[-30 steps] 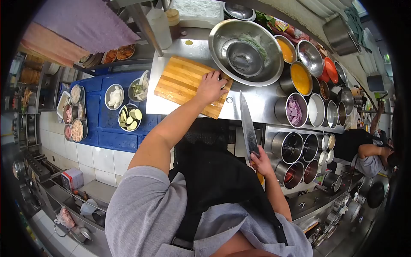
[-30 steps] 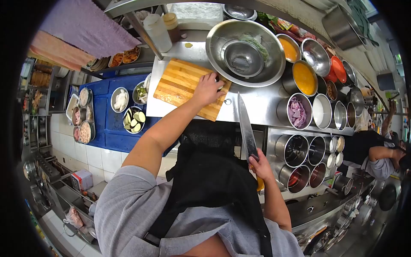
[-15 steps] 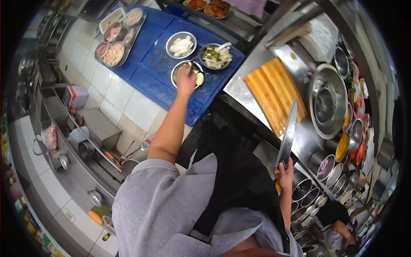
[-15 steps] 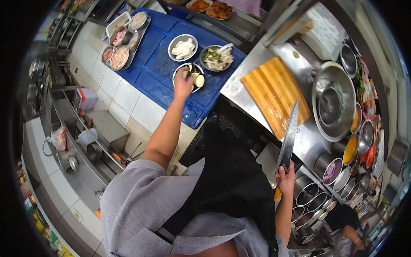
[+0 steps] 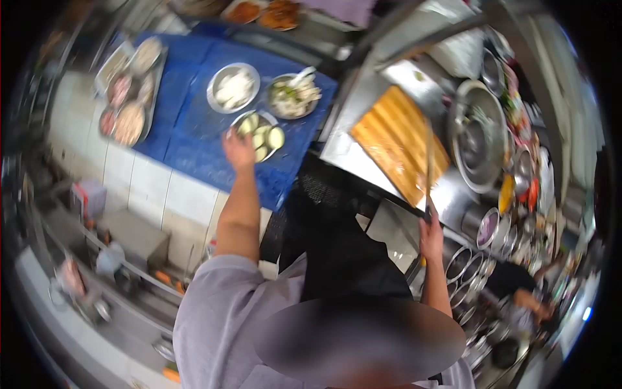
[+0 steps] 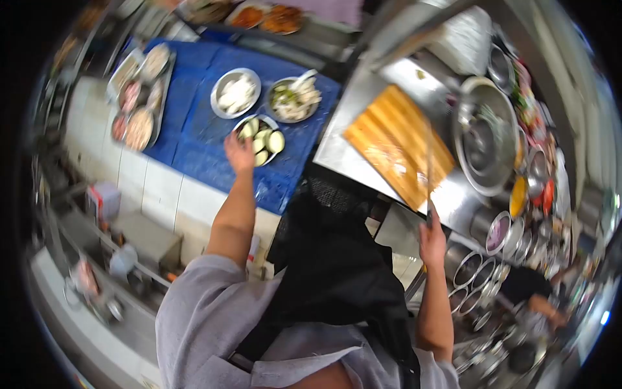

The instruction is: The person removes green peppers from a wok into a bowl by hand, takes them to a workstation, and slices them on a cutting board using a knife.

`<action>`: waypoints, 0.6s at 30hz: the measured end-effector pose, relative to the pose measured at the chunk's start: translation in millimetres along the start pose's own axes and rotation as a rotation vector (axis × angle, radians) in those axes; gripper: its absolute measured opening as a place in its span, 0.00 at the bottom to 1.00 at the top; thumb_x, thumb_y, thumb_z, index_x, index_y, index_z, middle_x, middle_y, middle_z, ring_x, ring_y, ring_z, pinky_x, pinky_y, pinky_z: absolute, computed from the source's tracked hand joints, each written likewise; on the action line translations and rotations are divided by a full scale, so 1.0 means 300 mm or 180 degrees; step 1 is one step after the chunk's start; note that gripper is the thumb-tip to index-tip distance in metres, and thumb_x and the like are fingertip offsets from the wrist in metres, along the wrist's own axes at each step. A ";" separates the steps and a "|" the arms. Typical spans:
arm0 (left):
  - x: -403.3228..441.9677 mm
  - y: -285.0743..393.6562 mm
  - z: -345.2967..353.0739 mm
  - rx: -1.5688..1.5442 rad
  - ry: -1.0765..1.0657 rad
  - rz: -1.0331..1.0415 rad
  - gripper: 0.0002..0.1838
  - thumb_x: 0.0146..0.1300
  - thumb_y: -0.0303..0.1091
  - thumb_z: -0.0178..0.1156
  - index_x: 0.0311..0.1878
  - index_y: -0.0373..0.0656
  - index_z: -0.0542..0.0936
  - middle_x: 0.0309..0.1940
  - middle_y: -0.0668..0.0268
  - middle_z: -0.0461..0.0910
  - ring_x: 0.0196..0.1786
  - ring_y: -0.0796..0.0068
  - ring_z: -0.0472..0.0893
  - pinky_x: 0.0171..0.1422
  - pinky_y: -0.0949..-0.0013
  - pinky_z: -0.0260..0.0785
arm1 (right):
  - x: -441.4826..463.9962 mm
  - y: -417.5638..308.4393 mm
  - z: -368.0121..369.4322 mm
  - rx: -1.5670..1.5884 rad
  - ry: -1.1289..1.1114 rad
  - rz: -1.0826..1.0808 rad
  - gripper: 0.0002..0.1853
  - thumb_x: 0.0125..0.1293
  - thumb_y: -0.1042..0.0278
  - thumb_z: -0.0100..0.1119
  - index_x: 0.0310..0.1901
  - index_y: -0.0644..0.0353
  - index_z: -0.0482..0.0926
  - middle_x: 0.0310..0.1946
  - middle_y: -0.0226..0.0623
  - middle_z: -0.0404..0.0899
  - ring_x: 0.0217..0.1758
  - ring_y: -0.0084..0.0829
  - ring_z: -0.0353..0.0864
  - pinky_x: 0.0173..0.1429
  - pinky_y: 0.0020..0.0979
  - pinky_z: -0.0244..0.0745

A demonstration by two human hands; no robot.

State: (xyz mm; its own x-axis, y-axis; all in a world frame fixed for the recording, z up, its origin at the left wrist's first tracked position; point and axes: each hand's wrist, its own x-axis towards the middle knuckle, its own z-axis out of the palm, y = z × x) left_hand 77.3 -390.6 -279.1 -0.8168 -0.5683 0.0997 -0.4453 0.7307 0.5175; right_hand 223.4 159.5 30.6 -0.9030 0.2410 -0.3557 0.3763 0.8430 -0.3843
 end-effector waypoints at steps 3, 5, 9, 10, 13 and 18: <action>0.017 0.050 -0.083 0.0026 -0.0135 0.0011 0.39 0.68 0.54 0.65 0.76 0.42 0.69 0.76 0.43 0.65 0.78 0.42 0.64 0.78 0.43 0.63 | 0.132 -0.205 -0.028 -0.0622 0.0112 0.0283 0.37 0.71 0.59 0.64 0.80 0.33 0.63 0.50 0.52 0.81 0.53 0.52 0.84 0.58 0.46 0.79; 0.037 0.169 -0.177 0.0033 -0.0024 0.0020 0.40 0.70 0.56 0.64 0.79 0.48 0.66 0.78 0.44 0.63 0.78 0.42 0.65 0.75 0.39 0.64 | 0.216 -0.213 -0.013 -0.0536 0.0307 0.0195 0.37 0.70 0.59 0.65 0.78 0.22 0.65 0.51 0.52 0.79 0.53 0.53 0.83 0.58 0.49 0.79; 0.057 0.499 -0.344 -0.1152 -0.0294 0.1226 0.35 0.71 0.39 0.65 0.76 0.39 0.67 0.77 0.40 0.60 0.79 0.38 0.61 0.82 0.45 0.54 | 0.314 -0.236 -0.029 -0.0632 0.0431 0.0010 0.34 0.69 0.61 0.65 0.76 0.27 0.70 0.53 0.51 0.77 0.58 0.51 0.80 0.60 0.48 0.78; 0.042 0.605 -0.392 -0.1348 -0.0513 0.1614 0.33 0.70 0.37 0.65 0.76 0.38 0.68 0.77 0.42 0.61 0.79 0.39 0.61 0.83 0.46 0.53 | 0.292 -0.233 -0.046 -0.0566 0.0568 0.0126 0.34 0.69 0.61 0.65 0.76 0.27 0.70 0.53 0.51 0.77 0.58 0.51 0.80 0.60 0.48 0.78; -0.050 0.905 -0.502 -0.2056 -0.1137 0.2583 0.29 0.69 0.31 0.63 0.72 0.38 0.70 0.76 0.47 0.64 0.79 0.44 0.62 0.84 0.49 0.51 | 0.167 -0.195 -0.073 -0.0700 0.1526 -0.0139 0.31 0.69 0.63 0.64 0.74 0.36 0.73 0.54 0.51 0.78 0.59 0.52 0.78 0.63 0.48 0.76; -0.287 1.180 -0.453 -0.2409 -0.1936 0.2766 0.24 0.67 0.29 0.64 0.66 0.39 0.76 0.73 0.49 0.69 0.77 0.47 0.66 0.83 0.51 0.54 | -0.274 -0.034 -0.026 0.0740 0.1469 -0.0058 0.26 0.67 0.70 0.65 0.67 0.51 0.78 0.54 0.49 0.80 0.61 0.51 0.77 0.67 0.47 0.73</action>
State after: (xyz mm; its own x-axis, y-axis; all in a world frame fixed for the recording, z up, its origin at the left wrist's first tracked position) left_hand 39.8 -134.5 11.1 -0.8545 0.3869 0.3467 0.4629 0.2640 0.8462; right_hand 292.2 134.7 70.4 -0.8876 0.4584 0.0456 0.3483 0.7326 -0.5847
